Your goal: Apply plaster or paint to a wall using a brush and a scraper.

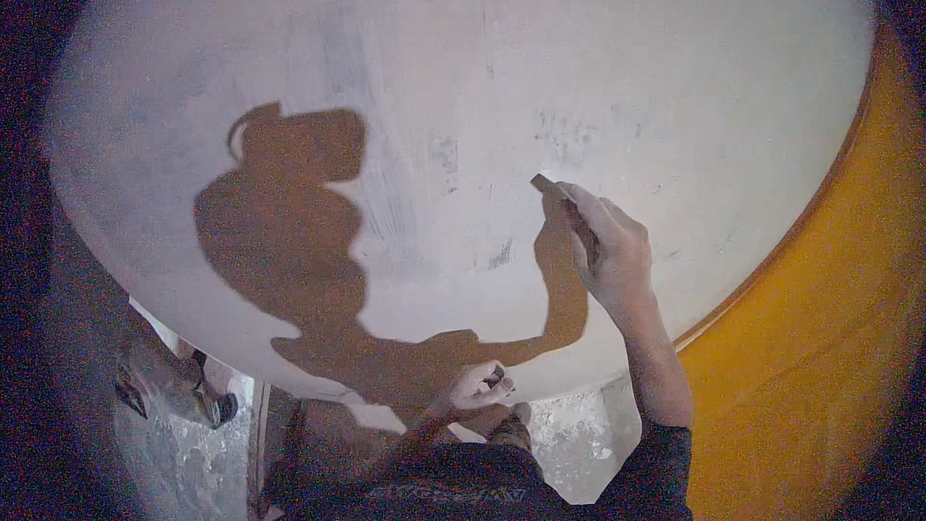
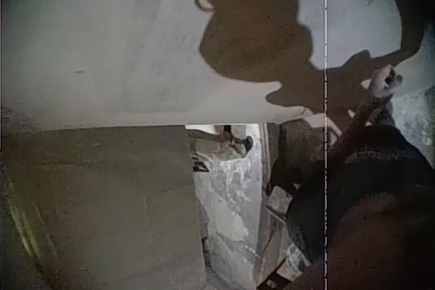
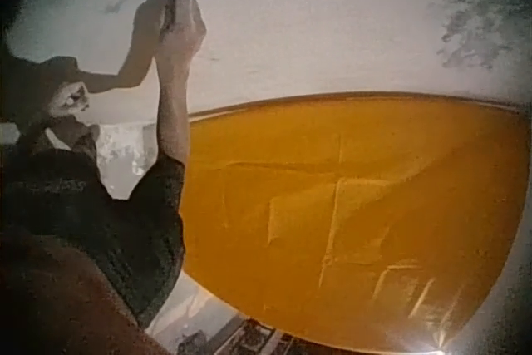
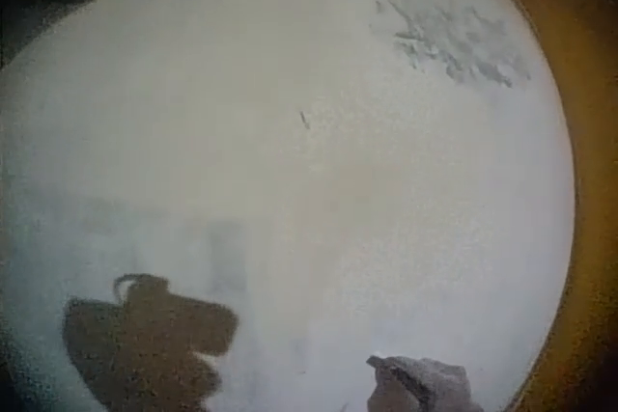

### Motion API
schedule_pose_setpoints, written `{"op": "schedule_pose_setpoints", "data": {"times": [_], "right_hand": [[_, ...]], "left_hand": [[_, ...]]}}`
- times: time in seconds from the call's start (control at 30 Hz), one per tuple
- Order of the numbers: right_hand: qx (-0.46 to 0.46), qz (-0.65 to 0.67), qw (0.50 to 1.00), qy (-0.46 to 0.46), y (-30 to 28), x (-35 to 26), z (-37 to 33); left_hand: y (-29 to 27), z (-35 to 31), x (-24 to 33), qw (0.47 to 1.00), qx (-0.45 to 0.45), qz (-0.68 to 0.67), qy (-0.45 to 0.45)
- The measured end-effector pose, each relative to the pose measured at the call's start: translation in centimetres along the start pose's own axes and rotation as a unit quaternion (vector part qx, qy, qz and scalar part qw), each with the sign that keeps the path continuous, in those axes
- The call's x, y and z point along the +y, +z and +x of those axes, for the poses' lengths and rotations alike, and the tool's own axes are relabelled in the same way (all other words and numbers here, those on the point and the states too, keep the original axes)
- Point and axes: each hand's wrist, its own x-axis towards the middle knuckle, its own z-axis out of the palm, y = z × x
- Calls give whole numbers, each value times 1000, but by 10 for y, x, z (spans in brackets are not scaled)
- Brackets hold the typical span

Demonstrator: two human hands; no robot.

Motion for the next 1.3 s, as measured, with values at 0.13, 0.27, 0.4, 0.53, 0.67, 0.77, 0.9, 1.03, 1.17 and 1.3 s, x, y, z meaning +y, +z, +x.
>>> {"op": "schedule_pose_setpoints", "data": {"times": [0.13,0.27,0.4,0.53,0.67,0.77,0.9,1.03,1.17,1.3], "right_hand": [[-37,-29,999,19,-7,-11,-1],[-82,-30,995,54,-9,-22,4],[-87,-57,994,33,-8,-20,3],[-82,-57,995,30,-7,-20,0],[-57,-25,998,5,-7,-25,2],[-72,-31,996,32,-8,-36,5],[-76,-49,994,54,-6,-47,8],[-60,-16,997,35,-5,-46,8],[-62,-10,996,66,-4,-47,9],[-73,-4,992,100,-3,-48,6]], "left_hand": [[2,-1,-5,1000,0,-13,5],[-1,-1,3,1000,-10,-2,-23],[-4,2,2,999,-28,21,-17],[2,0,-6,998,-7,-31,-48],[-1,1,-5,998,-14,-4,-61],[1,1,5,996,-17,-9,-88],[0,0,8,996,-13,19,-91],[4,1,10,994,-10,26,-108],[2,-2,9,996,-20,12,-81],[3,-3,-6,998,-21,-15,-49]]}}
